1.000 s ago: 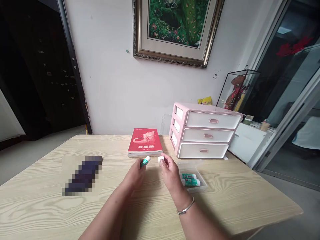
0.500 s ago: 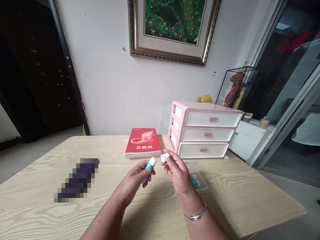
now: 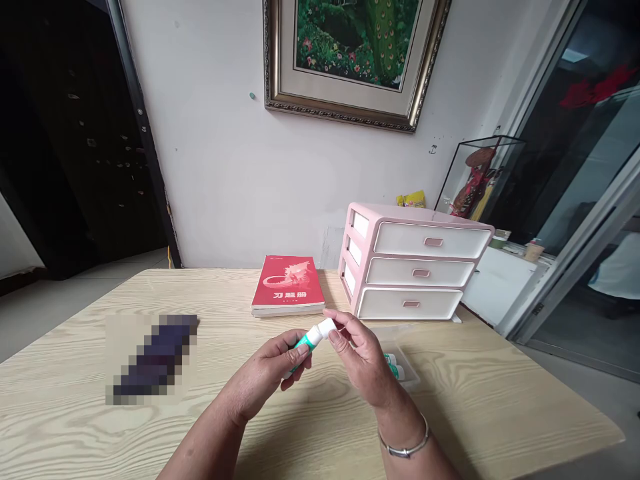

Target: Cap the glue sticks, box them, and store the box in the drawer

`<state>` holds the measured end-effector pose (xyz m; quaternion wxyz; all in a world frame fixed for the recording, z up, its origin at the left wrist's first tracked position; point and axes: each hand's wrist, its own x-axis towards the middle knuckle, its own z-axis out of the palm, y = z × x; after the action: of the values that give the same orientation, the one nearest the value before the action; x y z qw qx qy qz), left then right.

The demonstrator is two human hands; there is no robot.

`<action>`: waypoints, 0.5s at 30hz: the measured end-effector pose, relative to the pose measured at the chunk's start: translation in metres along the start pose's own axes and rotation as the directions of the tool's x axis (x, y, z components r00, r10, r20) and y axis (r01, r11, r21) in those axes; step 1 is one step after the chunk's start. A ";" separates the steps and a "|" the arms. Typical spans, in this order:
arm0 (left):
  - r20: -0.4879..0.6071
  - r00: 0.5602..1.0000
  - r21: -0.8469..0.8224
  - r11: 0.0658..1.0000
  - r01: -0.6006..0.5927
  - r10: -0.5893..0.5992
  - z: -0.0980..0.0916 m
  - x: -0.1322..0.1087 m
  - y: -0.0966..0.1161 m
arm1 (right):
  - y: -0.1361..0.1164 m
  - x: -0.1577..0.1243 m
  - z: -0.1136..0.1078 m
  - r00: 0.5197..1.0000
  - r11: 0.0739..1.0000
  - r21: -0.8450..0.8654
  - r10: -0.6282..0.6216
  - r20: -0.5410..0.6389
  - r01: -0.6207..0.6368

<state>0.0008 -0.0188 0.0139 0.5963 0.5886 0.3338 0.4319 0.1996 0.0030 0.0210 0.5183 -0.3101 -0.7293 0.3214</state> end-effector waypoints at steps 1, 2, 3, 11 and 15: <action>0.004 1.000 0.003 1.000 0.007 -0.007 0.000 0.000 0.001 | -0.001 0.000 -0.001 1.000 0.999 -0.030 -0.021 0.012 0.021; 0.008 1.000 0.005 1.000 0.013 -0.013 0.000 -0.001 0.001 | -0.003 0.000 -0.002 0.999 0.998 -0.055 -0.040 0.022 0.041; 0.013 1.000 0.005 1.000 0.019 -0.019 0.000 -0.001 0.002 | -0.003 0.000 -0.002 0.998 0.995 -0.076 -0.057 0.028 0.059; 0.089 0.995 0.010 0.999 0.032 -0.033 -0.002 -0.003 0.006 | -0.008 0.000 -0.006 0.984 0.981 -0.125 -0.137 0.117 0.151; 0.142 0.989 0.010 1.000 0.026 -0.027 -0.004 -0.003 0.005 | -0.010 -0.001 -0.008 0.982 0.977 -0.156 -0.120 0.146 0.143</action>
<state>-0.0044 -0.0199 0.0177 0.6221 0.6156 0.3000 0.3795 0.2064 -0.0030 0.0305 0.4603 -0.2804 -0.8059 0.2450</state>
